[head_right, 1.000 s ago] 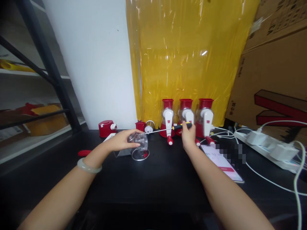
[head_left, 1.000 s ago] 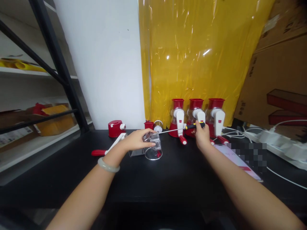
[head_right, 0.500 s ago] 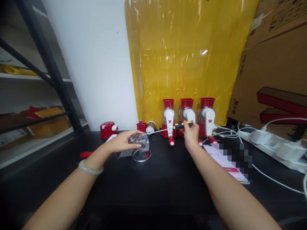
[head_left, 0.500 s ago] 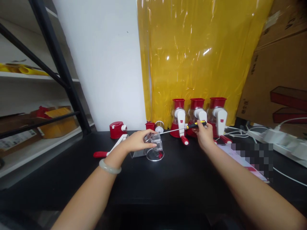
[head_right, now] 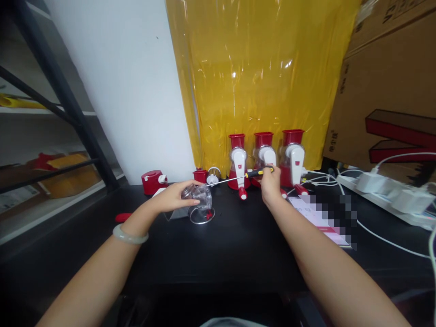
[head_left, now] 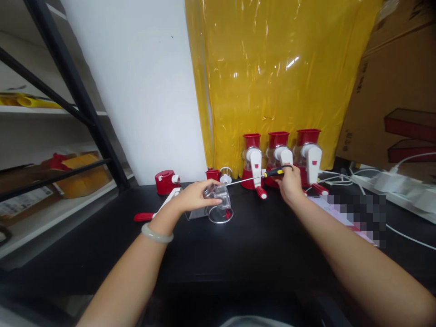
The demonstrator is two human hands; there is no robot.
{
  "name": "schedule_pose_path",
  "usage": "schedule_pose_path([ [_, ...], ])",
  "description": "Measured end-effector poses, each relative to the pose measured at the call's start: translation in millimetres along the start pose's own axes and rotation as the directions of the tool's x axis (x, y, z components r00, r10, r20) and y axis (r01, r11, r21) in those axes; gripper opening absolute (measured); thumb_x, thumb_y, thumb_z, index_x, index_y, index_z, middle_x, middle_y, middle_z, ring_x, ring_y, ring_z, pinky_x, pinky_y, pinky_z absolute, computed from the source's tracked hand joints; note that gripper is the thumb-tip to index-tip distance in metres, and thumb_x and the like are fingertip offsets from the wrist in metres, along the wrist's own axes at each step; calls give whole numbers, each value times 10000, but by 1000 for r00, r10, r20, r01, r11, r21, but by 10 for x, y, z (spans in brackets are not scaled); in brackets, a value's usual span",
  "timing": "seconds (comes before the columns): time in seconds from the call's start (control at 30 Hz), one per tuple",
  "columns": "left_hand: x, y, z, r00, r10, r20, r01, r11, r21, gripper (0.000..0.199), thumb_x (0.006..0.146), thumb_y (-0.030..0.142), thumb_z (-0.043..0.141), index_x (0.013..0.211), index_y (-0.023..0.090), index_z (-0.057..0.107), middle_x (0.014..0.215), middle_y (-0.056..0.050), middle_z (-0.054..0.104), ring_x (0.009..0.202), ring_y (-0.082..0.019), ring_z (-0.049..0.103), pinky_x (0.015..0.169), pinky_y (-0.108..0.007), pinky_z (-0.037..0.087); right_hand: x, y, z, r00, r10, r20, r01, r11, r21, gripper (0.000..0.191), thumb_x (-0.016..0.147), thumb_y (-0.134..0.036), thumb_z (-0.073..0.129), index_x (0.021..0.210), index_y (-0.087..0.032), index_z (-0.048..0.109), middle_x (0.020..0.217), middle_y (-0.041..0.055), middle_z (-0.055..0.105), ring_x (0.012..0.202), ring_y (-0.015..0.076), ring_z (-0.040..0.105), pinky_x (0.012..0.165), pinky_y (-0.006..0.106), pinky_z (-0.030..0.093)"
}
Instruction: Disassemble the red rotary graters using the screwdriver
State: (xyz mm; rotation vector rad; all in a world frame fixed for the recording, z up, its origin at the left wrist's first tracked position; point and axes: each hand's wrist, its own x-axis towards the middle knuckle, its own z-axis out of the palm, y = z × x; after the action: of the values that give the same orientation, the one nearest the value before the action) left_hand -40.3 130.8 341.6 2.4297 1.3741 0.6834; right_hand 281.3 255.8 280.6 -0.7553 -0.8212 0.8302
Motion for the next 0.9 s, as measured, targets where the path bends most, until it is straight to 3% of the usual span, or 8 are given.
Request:
schedule_pose_path([
  [0.1,0,-10,4,1000,7,-6,-7,1000,-18,586,827,528,764,1342,288,623,1277,-83,716,1117,-288,694,988,-432,525,2,-31,-18,999,36,-36,-37,999,-33,364,760,-482,656,995,-283,461,835,-50,550,627,148,604,528,297,515],
  [0.3,1,13,-2,1000,-2,6,2,1000,-14,567,832,526,762,1328,284,630,1254,-84,723,1103,-290,695,991,-446,523,70,-35,-120,998,-55,-29,43,944,-326,441,713,-535,799,926,-275,514,681,-58,543,525,150,523,510,302,458],
  [0.6,-1,57,-1,1000,-9,4,9,1000,-3,575,837,542,757,1333,283,626,1277,-85,712,1135,-293,684,1008,-453,511,32,20,-30,999,25,-22,-26,998,-60,410,730,-492,769,932,-275,486,700,-74,536,503,116,542,454,258,494],
  [0.9,-10,71,0,1000,-20,-3,20,1000,-14,589,827,539,764,1337,276,632,1278,-86,714,1136,-297,685,1007,-454,511,66,4,-21,999,-11,34,13,999,-38,404,748,-505,714,917,-279,425,702,-77,502,550,132,557,442,249,456],
])
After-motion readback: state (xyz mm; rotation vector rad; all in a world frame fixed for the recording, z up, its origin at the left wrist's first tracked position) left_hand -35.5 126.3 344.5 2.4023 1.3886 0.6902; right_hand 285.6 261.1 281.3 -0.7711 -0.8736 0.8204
